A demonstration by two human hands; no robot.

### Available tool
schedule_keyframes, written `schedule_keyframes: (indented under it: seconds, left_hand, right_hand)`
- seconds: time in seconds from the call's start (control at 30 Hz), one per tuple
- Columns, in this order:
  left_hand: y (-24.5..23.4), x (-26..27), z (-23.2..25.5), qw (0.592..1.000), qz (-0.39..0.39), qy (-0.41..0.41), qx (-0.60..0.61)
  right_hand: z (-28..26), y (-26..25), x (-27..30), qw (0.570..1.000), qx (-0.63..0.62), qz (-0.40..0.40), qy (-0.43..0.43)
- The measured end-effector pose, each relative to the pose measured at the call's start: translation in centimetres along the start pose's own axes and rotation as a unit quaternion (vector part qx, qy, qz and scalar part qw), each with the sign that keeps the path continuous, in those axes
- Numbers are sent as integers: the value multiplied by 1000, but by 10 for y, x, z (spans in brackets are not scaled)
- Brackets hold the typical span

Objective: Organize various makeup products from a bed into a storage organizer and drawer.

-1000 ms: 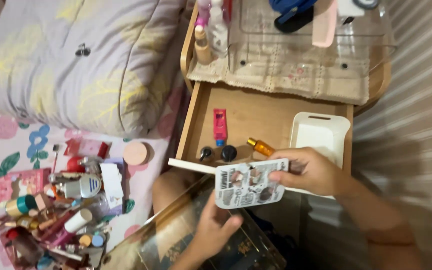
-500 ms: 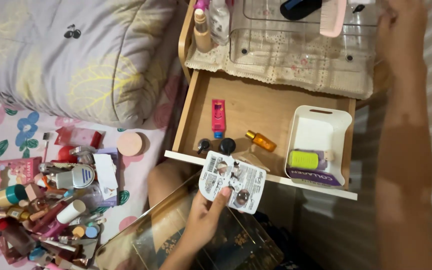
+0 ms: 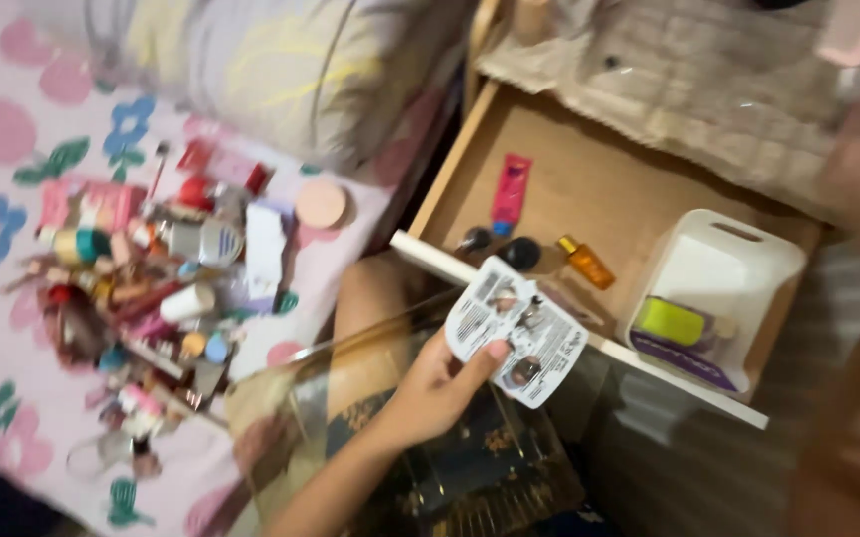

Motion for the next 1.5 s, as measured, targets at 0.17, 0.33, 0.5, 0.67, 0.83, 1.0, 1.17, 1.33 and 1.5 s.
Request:
schedule_keyframes:
  seconds: [0.17,0.33,0.5,0.67,0.83,1.0,1.17,1.33,1.5]
  left_hand:
    - [-3,14,8,999,-37,-16,-7]
    - [-8,43,13,999,-50,-15,4]
    - [-14,62,22,997,-53,-42,39]
    - [-24,72,26,997,-55,-3,58]
    - [-49,77,20,997,-21,22,66]
    - [-81,70,11,997,15,62,43]
    - [-120,31,36,993,49,32,106]
    - [-164,-21,23,992,83,27,94]
    - [-194,-38,44,983,155,72,64]
  right_hand:
    - [-281,72,-62,994,-56,-88,-39]
    - [-368,95,-73,965,-108,-70,-229]
    - [-412,94,-83,943,-133,-90,-291]
    - [-434,120,-63,935,24,-141,-325]
    - [-433,141,-71,961,2,-123,-246]
    - [-414,169,-78,967,-42,-107,-229]
    - [-320,260,-86,821,-431,-330,176]
    - [-307,298,-149,820,-433,-318,199]
    - [-264,308,-277,847,-473,-162,181]
Point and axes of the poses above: each hand's wrist, its own x-axis away from the middle knuckle, its own y-axis out of the palm, z = x × y, the point moved 10 cm from there along -x, towards the middle knuckle, and after that the axes turned 4 degrees about z, right-handed, at the moved point
